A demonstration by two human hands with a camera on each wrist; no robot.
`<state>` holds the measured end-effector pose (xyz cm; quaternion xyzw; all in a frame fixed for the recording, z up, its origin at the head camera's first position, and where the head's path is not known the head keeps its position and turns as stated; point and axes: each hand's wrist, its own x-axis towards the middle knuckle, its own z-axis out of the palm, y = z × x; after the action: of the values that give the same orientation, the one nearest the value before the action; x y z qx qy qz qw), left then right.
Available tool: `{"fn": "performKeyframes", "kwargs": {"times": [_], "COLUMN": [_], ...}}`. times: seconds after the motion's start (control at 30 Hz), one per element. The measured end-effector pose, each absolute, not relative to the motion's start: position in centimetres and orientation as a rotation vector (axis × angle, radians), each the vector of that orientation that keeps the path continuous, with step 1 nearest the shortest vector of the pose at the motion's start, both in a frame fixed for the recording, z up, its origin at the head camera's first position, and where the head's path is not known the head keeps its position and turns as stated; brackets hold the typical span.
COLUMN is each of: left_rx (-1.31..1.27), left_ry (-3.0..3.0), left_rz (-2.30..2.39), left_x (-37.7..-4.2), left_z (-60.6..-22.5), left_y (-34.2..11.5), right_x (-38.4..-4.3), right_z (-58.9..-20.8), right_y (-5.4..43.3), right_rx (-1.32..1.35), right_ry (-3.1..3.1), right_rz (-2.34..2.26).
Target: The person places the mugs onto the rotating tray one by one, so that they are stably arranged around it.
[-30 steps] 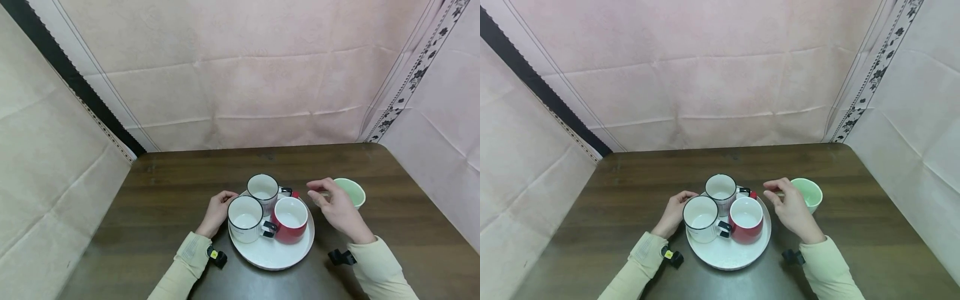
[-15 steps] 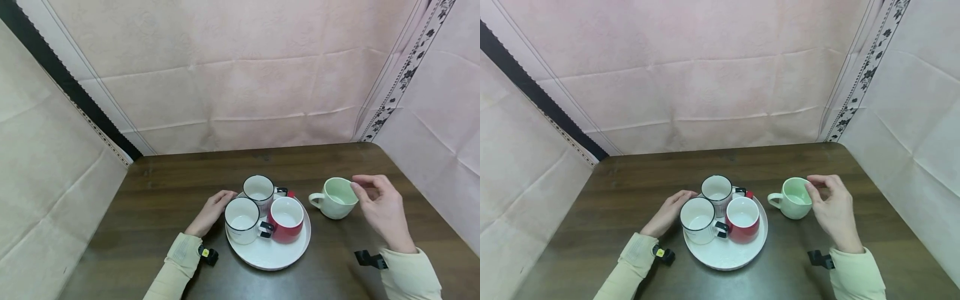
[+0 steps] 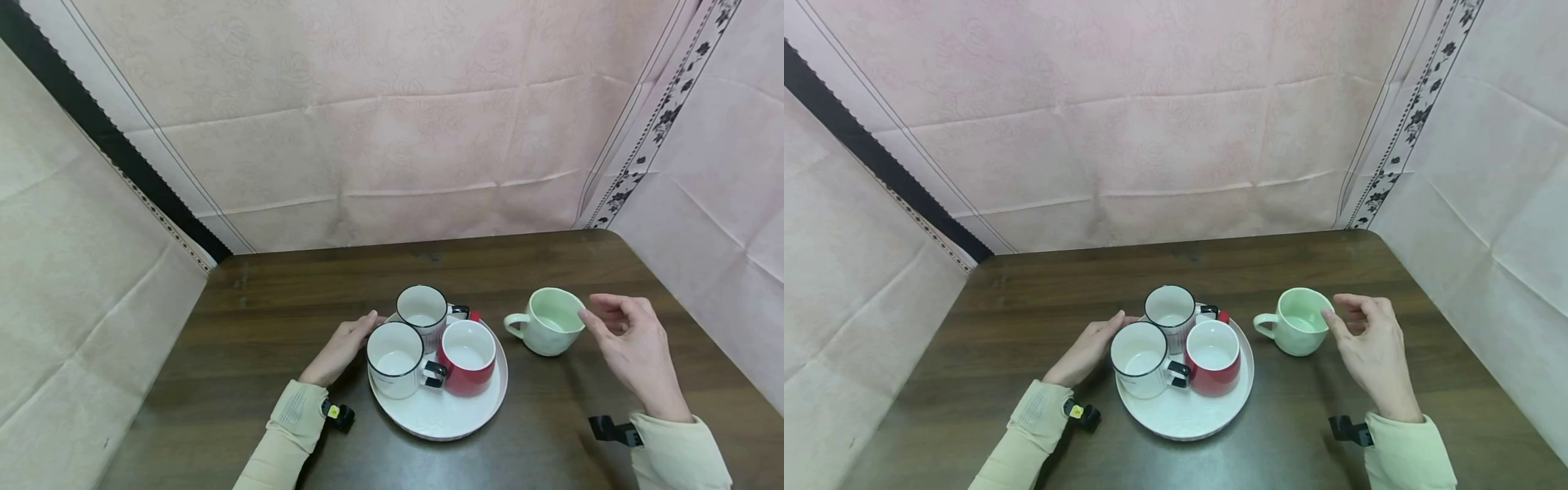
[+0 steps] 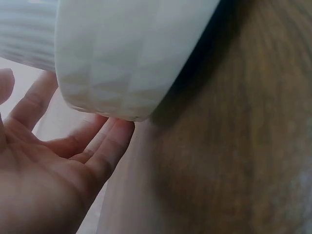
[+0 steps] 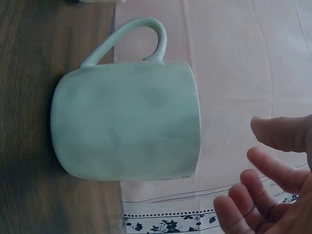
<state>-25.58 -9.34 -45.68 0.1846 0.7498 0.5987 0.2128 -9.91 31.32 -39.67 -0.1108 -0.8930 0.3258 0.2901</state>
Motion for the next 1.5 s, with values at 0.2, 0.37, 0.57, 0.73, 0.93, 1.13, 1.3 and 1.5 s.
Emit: {"fn": "performKeyframes", "kwargs": {"times": [0.2,0.37,0.57,0.73,0.93,1.13,1.3,1.5], "left_rx": [0.505,0.481,0.465,0.471,0.467,0.445,0.449,0.474], "left_ry": [2.092,2.109,2.137,2.146,2.162,2.158,2.159,2.156], "left_rz": [1.671,1.668,1.662,1.659,1.656,1.652,1.656,1.66], "left_x": [-25.6,-25.6,-25.7,-25.7,-25.7,-25.7,-25.8,-25.8], "left_z": [-45.7,-45.7,-45.8,-45.8,-45.8,-45.8,-45.8,-45.8], "left_y": [-9.4,-9.2,-9.1,-9.0,-9.0,-9.1,-9.0,-9.1], "right_x": [-10.0,-10.6,-11.5,-11.8,-11.8,-11.5,-11.3,-10.7], "right_z": [-40.0,-40.9,-41.7,-41.8,-41.6,-41.4,-41.4,-41.1], "right_y": [31.4,31.0,30.6,30.5,30.9,31.7,32.4,31.5], "right_rx": [-0.376,-0.369,-0.287,-0.303,-0.254,-0.206,-0.166,-0.218], "right_ry": [-2.542,-2.621,-2.606,-2.602,-2.595,-2.641,-2.668,-2.637], "right_rz": [0.847,0.833,0.867,0.876,0.867,0.891,0.922,0.882]}}
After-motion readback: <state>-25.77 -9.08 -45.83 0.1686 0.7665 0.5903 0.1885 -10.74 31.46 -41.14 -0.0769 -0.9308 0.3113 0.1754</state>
